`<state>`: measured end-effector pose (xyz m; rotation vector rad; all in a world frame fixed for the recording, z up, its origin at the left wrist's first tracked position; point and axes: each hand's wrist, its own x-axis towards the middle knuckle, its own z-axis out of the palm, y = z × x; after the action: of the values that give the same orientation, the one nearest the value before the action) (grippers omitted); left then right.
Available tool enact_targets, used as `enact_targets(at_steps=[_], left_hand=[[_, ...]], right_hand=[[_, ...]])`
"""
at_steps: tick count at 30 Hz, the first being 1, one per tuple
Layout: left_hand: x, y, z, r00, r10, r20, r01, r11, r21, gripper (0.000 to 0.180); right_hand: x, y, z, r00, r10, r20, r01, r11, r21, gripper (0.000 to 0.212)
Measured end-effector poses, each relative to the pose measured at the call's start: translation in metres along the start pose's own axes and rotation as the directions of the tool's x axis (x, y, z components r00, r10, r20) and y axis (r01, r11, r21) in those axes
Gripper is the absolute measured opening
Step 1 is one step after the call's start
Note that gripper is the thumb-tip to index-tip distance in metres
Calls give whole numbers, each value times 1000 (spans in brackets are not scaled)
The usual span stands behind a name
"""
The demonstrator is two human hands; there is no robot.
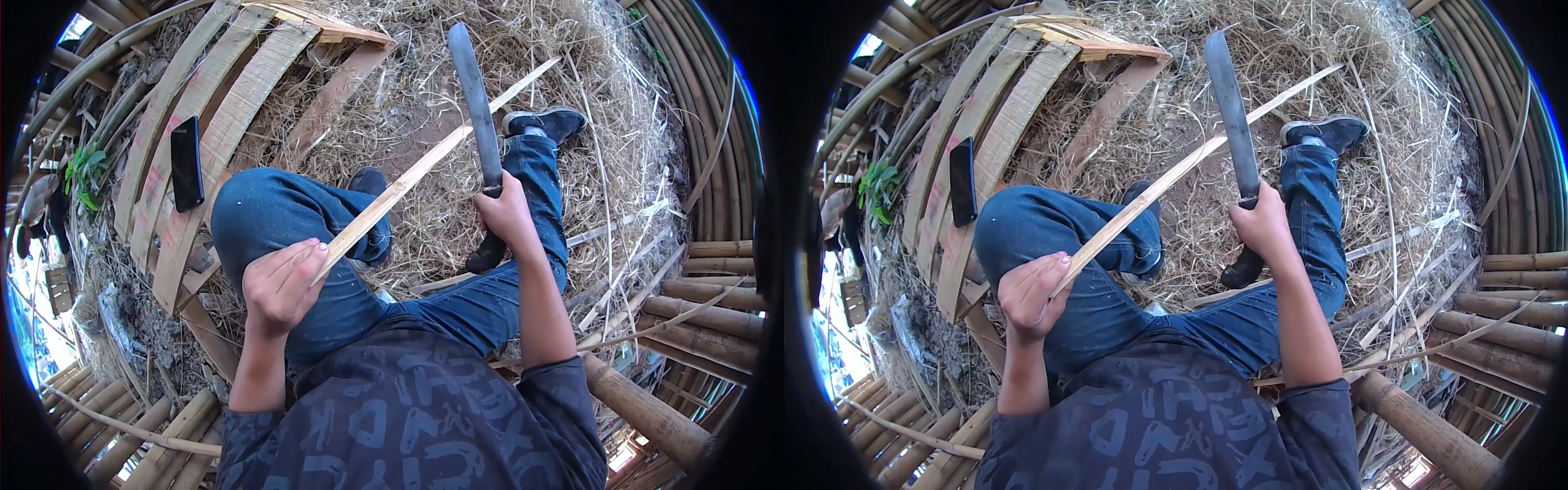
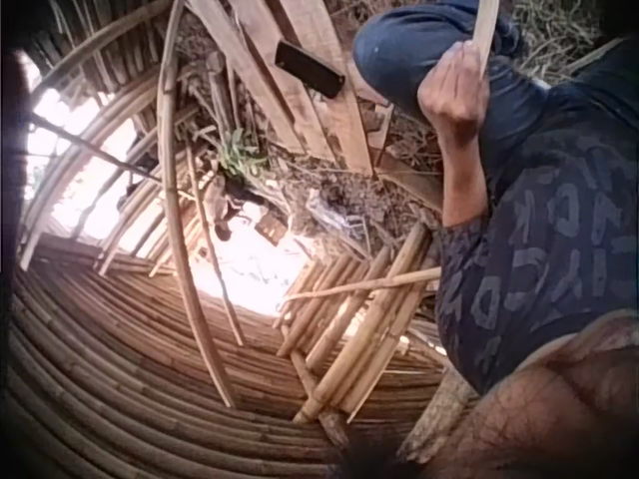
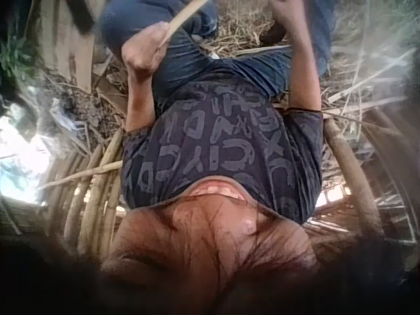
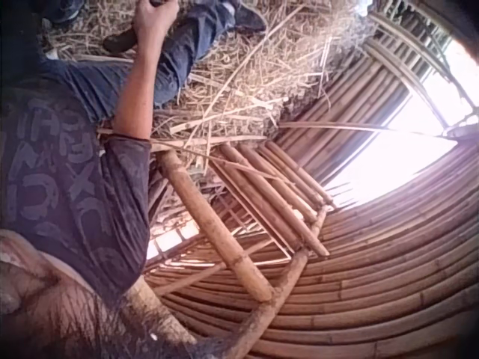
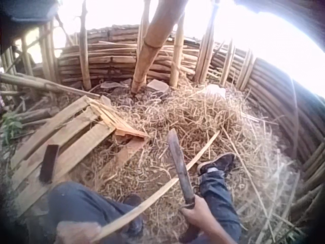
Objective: The person shaves a thin bamboo stick using a large blade while sitting on a ground covered in straw.
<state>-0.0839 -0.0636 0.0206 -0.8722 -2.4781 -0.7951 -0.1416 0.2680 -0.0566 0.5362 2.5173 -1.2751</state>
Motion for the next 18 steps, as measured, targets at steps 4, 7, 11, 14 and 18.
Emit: enact_targets(at_steps=[4, 7, 11, 14, 18], left_hand=[[-3, -2, 2, 1000, -4, -1, 4, 1000, 12, 23], [-8, -5, 2, 1000, -25, -13, 25, 1000, -7, 22], [-5, -2, 0, 999, -26, -19, 25, 1000, -18, 21], [-3, -1, 0, 998, -32, -50, 29, 998, -50, 22], [-5, 1, -1, 987, -118, -113, 101, 984, -145, 21]], right_hand=[[-41, -28, 22, 991, -1, 134, -7, 999, 54, 29], [-83, -65, 41, 966, -100, 239, 78, 992, 100, 35], [-120, -76, 56, 931, -224, 289, 178, 968, 176, 46], [-129, -69, 63, 925, -242, 292, 197, 965, 175, 48], [-122, -77, 47, 938, -153, 310, 94, 976, 197, 43]])
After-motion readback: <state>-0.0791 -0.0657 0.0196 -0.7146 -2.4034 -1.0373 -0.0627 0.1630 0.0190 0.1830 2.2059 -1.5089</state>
